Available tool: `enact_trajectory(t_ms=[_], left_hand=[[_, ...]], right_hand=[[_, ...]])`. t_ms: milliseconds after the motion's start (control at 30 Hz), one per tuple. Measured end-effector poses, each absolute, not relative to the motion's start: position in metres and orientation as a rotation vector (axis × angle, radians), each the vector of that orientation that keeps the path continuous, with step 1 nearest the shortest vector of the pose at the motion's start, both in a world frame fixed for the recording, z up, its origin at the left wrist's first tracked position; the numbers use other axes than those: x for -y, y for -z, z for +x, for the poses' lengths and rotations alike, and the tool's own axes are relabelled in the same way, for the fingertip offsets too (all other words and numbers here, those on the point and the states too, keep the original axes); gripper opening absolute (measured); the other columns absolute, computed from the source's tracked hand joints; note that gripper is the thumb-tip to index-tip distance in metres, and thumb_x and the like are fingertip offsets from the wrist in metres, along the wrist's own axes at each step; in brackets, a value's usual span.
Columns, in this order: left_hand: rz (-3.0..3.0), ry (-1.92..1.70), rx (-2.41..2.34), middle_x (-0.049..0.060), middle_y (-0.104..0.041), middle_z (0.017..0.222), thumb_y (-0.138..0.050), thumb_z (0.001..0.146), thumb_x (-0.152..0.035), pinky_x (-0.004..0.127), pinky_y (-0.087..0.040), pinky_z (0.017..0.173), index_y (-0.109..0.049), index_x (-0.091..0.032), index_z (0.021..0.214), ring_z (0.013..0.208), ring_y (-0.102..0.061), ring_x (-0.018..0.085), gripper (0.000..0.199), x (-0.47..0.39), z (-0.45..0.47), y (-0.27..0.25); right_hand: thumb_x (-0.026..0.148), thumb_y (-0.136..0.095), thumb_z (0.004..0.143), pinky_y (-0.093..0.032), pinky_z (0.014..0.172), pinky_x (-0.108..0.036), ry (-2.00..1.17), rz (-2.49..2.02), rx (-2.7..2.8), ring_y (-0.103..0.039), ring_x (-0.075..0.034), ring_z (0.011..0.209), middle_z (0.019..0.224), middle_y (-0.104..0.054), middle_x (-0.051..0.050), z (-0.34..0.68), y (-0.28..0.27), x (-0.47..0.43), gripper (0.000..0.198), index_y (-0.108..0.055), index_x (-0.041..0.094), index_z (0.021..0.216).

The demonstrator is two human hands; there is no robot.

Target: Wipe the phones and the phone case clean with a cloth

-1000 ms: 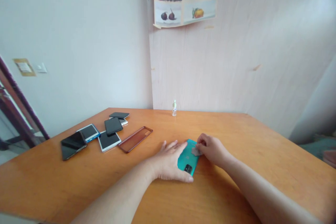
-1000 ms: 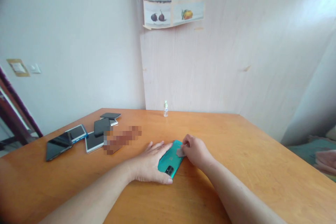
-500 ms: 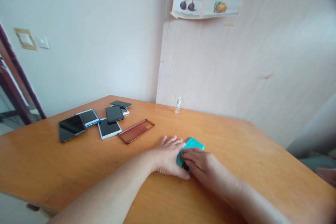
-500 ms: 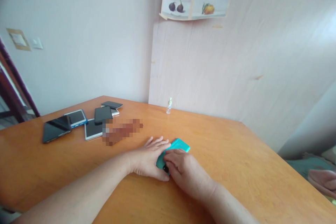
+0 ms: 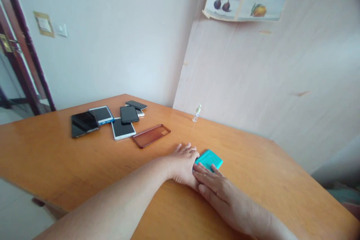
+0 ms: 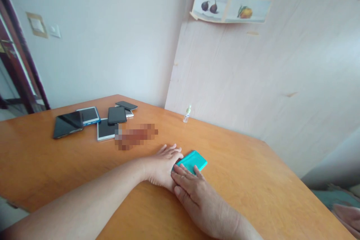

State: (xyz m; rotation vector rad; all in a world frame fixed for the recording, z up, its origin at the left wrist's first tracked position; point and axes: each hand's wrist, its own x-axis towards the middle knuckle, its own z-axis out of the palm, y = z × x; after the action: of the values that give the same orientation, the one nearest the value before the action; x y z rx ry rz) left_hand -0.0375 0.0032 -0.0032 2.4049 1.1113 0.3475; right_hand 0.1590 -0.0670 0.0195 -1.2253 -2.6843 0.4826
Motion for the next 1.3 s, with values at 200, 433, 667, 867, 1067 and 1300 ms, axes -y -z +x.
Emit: enact_trajectory(t_ms=[200,433,667,867,1067,1300], left_hand=[[2.422,-0.335,-1.118,0.016,-0.028,0.155,-0.072,0.051,-0.070,0.061,-0.008,0.114,-0.045,-0.023,0.135,0.145,-0.012,0.040,0.100,-0.003,-0.039,-0.001],[2.396,-0.359,-1.103,0.015,-0.033,0.154,-0.073,0.050,-0.068,0.060,-0.009,0.114,-0.045,-0.023,0.136,0.145,-0.014,0.040,0.101,-0.005,-0.038,0.002],[2.383,-0.372,-1.091,0.015,-0.032,0.154,-0.073,0.048,-0.071,0.061,-0.006,0.114,-0.047,-0.023,0.134,0.145,-0.012,0.042,0.102,-0.006,-0.040,0.002],[2.364,-0.425,-1.086,0.014,-0.036,0.152,-0.073,0.047,-0.071,0.060,-0.008,0.114,-0.049,-0.025,0.132,0.144,-0.016,0.041,0.100,-0.005,-0.039,0.001],[2.370,-0.415,-1.086,0.013,-0.038,0.151,-0.074,0.047,-0.070,0.061,-0.011,0.114,-0.051,-0.026,0.130,0.144,-0.017,0.042,0.097,-0.004,-0.040,-0.001],[2.397,-0.369,-1.087,0.013,-0.036,0.152,-0.074,0.049,-0.069,0.061,-0.011,0.113,-0.052,-0.025,0.130,0.143,-0.017,0.043,0.094,-0.005,-0.041,-0.005]], right_hand=[[0.047,-0.026,0.100,-0.010,0.112,-0.068,-0.204,-1.736,2.424,-0.016,-0.031,0.146,0.155,-0.031,-0.008,0.190,0.006,0.033,0.054,-0.036,0.025,0.148],[0.047,-0.025,0.100,-0.004,0.116,-0.060,-0.351,-1.439,2.668,-0.011,-0.026,0.147,0.157,-0.027,-0.001,0.163,-0.007,0.055,0.051,-0.030,0.034,0.150],[0.048,-0.024,0.100,-0.005,0.109,-0.072,-0.195,-1.841,2.392,-0.010,-0.032,0.146,0.156,-0.029,-0.003,0.191,0.007,0.025,0.055,-0.028,0.029,0.151],[0.047,-0.026,0.100,-0.004,0.113,-0.067,-0.306,-1.581,2.561,-0.013,-0.029,0.147,0.156,-0.031,-0.002,0.178,-0.002,0.042,0.052,-0.030,0.033,0.150],[0.047,-0.027,0.100,-0.005,0.112,-0.067,-0.310,-1.585,2.582,-0.017,-0.030,0.146,0.154,-0.033,-0.003,0.181,-0.006,0.047,0.051,-0.031,0.035,0.149],[0.046,-0.028,0.099,-0.007,0.112,-0.067,-0.263,-1.722,2.537,-0.018,-0.031,0.145,0.154,-0.034,-0.004,0.191,-0.011,0.046,0.052,-0.032,0.032,0.149]])
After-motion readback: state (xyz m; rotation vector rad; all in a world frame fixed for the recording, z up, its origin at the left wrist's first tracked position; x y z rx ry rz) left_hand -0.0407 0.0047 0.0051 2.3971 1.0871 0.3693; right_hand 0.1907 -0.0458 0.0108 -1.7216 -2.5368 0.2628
